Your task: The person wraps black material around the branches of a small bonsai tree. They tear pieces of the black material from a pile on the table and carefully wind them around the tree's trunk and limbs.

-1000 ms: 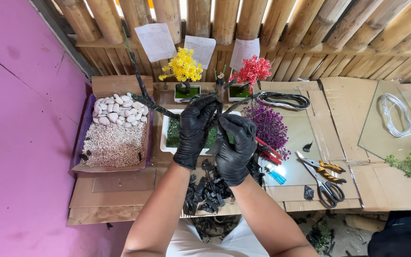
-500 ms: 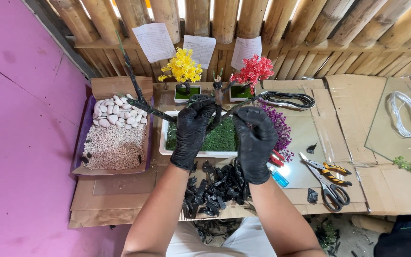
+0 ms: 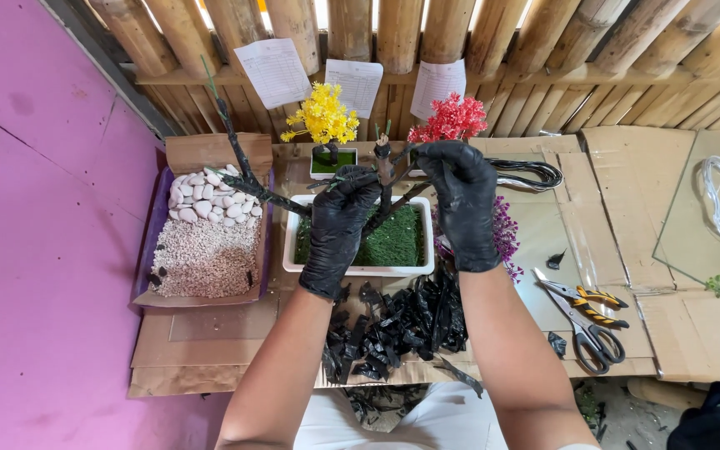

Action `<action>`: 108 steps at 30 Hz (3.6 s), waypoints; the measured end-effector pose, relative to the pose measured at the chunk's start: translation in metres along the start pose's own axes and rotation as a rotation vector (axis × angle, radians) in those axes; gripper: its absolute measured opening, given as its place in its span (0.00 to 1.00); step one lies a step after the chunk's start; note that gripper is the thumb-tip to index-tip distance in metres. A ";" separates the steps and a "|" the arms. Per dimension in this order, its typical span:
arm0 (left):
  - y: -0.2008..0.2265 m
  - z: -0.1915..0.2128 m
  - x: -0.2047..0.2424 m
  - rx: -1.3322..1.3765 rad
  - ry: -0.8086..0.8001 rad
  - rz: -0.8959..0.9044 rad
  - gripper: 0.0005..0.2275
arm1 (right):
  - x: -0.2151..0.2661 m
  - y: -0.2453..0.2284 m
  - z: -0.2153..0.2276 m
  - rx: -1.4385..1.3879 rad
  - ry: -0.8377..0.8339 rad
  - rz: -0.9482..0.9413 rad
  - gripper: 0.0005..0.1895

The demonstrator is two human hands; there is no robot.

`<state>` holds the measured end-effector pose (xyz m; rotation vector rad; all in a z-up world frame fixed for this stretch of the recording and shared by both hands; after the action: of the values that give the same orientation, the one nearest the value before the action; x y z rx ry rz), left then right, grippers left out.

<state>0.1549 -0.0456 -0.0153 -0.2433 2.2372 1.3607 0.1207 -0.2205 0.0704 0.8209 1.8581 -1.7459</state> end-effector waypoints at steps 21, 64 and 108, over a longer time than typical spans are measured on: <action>-0.001 -0.006 -0.013 0.485 0.225 0.485 0.08 | -0.048 0.020 -0.042 -0.188 -0.545 -0.165 0.07; -0.016 -0.019 -0.011 0.752 0.337 0.528 0.07 | -0.067 0.006 -0.055 -0.332 -0.385 -0.517 0.13; 0.055 -0.041 0.054 0.702 0.465 -0.096 0.02 | 0.075 -0.054 -0.069 0.772 0.085 0.206 0.25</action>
<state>0.0726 -0.0489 0.0154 -0.4335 2.8800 0.4256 0.0346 -0.1441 0.0640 1.3178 1.0509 -2.3246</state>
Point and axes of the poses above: each hand's wrist, its own x-axis away from the middle knuckle, its own z-axis out of the back of the hand, y = z × x, the point moved 5 cm from there along -x, towards the middle knuckle, and after that the axes turned 11 degrees about -y, right-handed, at the moved point
